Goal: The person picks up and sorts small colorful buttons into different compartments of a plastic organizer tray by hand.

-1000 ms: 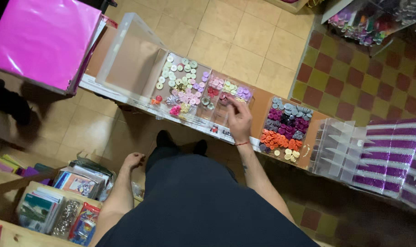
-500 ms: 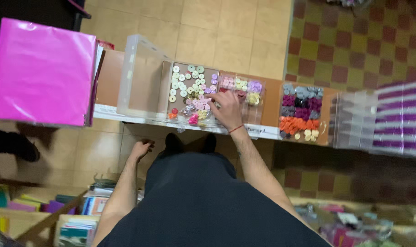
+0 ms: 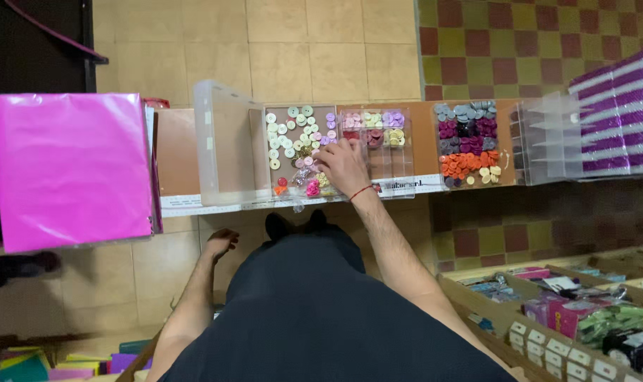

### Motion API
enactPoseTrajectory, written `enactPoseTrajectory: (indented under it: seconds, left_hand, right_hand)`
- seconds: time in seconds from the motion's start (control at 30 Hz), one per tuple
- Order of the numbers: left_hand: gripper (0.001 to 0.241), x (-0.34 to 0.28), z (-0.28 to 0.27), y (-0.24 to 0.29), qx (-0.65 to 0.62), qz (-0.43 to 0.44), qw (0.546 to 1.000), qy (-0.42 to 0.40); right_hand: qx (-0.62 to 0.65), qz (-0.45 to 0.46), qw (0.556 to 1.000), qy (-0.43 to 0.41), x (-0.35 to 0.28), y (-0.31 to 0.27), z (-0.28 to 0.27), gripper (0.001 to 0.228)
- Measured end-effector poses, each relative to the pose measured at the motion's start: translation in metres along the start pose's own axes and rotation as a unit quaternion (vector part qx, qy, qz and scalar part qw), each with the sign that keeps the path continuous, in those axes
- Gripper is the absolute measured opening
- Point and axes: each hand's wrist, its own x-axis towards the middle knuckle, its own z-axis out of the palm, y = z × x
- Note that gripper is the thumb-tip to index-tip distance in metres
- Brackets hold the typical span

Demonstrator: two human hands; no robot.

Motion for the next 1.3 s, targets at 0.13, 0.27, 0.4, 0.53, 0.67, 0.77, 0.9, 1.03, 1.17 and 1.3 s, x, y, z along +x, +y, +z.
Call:
enactPoseTrajectory:
  seconds: [0.13,0.27,0.4,0.53,0.67,0.77,0.9,1.03,1.17,1.3]
  left_hand:
    - [0.043,0.005,0.002,0.024,0.005,0.021,1.000,-0.009]
    - [0.044,0.007,0.002,0.030,0.012,0.030,0.999,-0.027]
    - [0.047,0.015,0.001,0.021,0.031,0.008,0.999,-0.037]
    - [0.044,0.015,0.000,0.020,0.033,0.010,0.998,-0.048]
    - [0.045,0.019,0.005,0.025,0.046,0.016,0.997,-0.059]
    - [0.046,0.026,0.013,0.029,0.057,0.023,0.996,-0.070]
    - [0.044,0.029,0.018,0.032,0.079,0.058,0.992,-0.080]
    - [0.043,0.027,0.020,0.031,0.083,0.065,0.991,-0.087]
    - [0.043,0.026,0.020,0.029,0.107,0.042,0.989,-0.095]
    - [0.044,0.024,0.021,0.027,0.127,0.034,0.986,-0.098]
  right_hand:
    - [0.013,0.007,0.999,0.040,0.000,0.006,0.009,0.014]
    - [0.086,0.052,0.990,0.103,0.003,0.001,-0.004,0.005]
    - [0.393,0.207,0.875,0.193,0.004,-0.020,-0.026,0.015]
    - [0.607,0.308,0.707,0.190,0.001,-0.050,-0.078,0.016]
    - [0.749,0.334,0.545,0.174,-0.015,-0.046,-0.066,0.013]
    - [0.767,0.343,0.508,0.189,-0.026,-0.046,-0.054,0.011]
    - [0.748,0.339,0.523,0.230,-0.038,-0.054,-0.052,0.015]
    - [0.741,0.347,0.518,0.249,-0.058,-0.054,-0.051,0.014]
    - [0.744,0.374,0.492,0.255,-0.074,-0.051,-0.052,0.013]
    - [0.766,0.388,0.445,0.256,-0.089,-0.042,-0.039,0.009]
